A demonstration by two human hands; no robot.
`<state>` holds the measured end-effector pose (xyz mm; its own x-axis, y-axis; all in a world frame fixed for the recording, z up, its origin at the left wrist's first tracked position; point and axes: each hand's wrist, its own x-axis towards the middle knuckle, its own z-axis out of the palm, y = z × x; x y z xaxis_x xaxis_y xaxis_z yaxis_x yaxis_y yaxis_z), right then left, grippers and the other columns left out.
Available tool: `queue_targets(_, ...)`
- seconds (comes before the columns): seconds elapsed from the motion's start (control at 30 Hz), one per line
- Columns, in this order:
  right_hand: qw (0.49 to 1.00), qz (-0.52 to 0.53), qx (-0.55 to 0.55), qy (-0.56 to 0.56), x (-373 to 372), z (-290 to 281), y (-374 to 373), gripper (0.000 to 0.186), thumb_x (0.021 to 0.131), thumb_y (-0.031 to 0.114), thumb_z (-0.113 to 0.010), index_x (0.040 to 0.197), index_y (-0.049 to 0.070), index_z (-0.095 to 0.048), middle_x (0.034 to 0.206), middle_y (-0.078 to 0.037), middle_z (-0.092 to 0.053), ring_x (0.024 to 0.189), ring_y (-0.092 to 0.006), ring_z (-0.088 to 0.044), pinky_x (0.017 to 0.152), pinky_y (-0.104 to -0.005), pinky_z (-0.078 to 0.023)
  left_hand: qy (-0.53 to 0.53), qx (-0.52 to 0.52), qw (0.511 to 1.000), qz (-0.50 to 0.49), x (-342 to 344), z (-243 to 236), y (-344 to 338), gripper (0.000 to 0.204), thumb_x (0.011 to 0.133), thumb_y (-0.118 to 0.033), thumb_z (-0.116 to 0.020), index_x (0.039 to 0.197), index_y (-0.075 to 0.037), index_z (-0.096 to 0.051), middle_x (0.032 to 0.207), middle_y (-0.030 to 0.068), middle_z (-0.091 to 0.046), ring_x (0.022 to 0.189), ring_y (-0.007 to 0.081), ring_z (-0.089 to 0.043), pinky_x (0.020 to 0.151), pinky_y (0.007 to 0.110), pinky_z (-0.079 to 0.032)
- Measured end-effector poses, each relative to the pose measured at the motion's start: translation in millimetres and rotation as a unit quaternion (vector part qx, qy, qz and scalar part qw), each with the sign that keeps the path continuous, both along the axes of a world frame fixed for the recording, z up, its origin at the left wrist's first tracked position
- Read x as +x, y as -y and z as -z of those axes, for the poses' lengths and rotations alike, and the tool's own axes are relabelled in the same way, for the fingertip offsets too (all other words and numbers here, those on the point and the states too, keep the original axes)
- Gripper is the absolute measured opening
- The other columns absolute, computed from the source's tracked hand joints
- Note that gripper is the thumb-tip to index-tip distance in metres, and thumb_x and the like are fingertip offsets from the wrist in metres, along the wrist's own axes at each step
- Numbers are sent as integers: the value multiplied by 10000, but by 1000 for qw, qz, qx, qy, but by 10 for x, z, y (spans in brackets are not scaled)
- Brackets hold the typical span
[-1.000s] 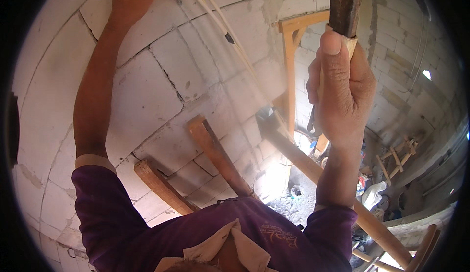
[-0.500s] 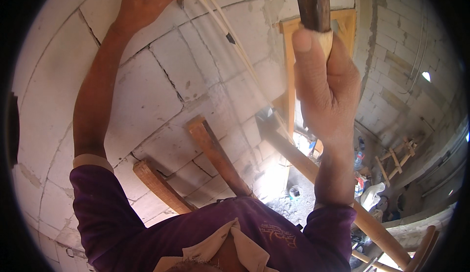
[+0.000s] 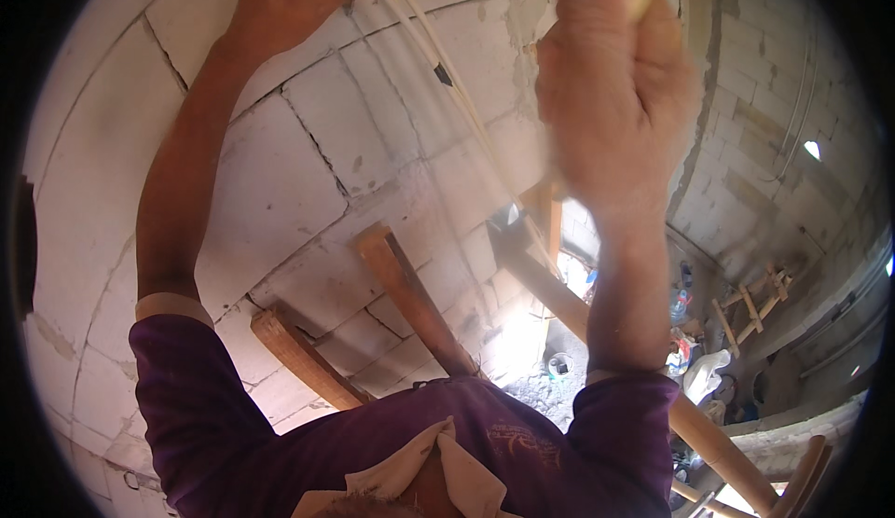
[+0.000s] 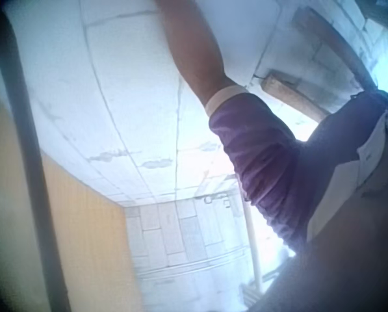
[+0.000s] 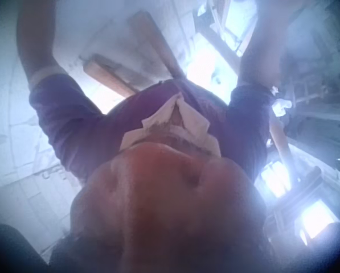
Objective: The person secures a white plastic conduit to a white brick wall using a hammer and a red plastic wall plug. They repeatedly position the plug and strike it with the hammer to fasten the conduit in place.
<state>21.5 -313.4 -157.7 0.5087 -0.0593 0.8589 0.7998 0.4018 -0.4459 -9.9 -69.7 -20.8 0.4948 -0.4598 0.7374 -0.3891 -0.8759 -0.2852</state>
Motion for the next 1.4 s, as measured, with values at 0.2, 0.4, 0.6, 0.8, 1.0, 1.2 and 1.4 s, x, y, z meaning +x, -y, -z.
queue_targets(0.2, 976, 134, -171, 10, 252, 282, -178, 476, 1035, 447, -604, 974, -25, -592, 588, -18, -470, 513, -111, -472, 476, -305, -386, 24, 164, 983, -73, 7, 130, -94, 323, 857, -215, -817, 1110, -53, -698, 930, 91, -734, 792, 238, -695, 754, 330, -567)
queue_targets(0.4, 993, -15, 11, -113, 7, 846, 327, 449, 1094, 459, -454, 903, 64, -549, 617, -34, -524, 487, -98, -506, 439, -222, -390, 38, 224, 974, 4, -148, 445, -99, 251, 890, -150, -764, 1113, -61, -692, 1034, 78, -730, 910, 214, -714, 811, 317, -572)
queue_targets(0.6, 955, -170, -41, -240, -75, 1677, 526, 398, 1082, 395, -527, 846, 74, -542, 574, 5, -516, 454, -57, -457, 422, -222, -349, 156, -26, 982, 102, -886, -29, -478, 177, 971, -45, -651, 1120, 45, -686, 1193, 96, -709, 1082, 169, -652, 961, 303, -513)
queue_targets(0.8, 896, -59, -230, -375, -116, 2563, 471, 313, 1062, 324, -572, 891, 62, -584, 602, 10, -510, 467, -81, -495, 425, -224, -375, 251, -56, 966, -1, -1641, -51, -852, 277, 999, -100, -640, 1221, 66, -643, 1215, 130, -669, 1166, 245, -628, 1018, 378, -488)
queue_targets(1.0, 868, -57, -366, -329, -168, 2824, 296, 328, 916, 292, -750, 922, -9, -618, 662, -14, -582, 628, -102, -517, 574, -335, -437, 99, -184, 976, -62, -2170, 632, -889, 632, 905, -364, -785, 1311, 67, -564, 1035, 110, -634, 848, 191, -615, 768, 330, -520)
queue_targets(1.2, 776, -77, -521, -346, -309, 3041, 127, 470, 890, 421, -755, 906, -28, -618, 769, -244, -679, 728, -387, -694, 656, -458, -506, -28, -244, 966, -81, -1982, 1384, -873, 518, 831, -286, -783, 1191, 54, -632, 860, 29, -624, 741, 104, -563, 669, 247, -441)
queue_targets(1.4, 758, -81, -573, -299, -354, 3221, 130, 458, 934, 426, -681, 1079, -7, -644, 964, -277, -687, 899, -480, -674, 760, -512, -534, -141, -350, 926, -4, -1863, 1782, -961, 379, 747, 7, -727, 1121, 54, -682, 898, 16, -661, 785, 85, -577, 730, 236, -471)
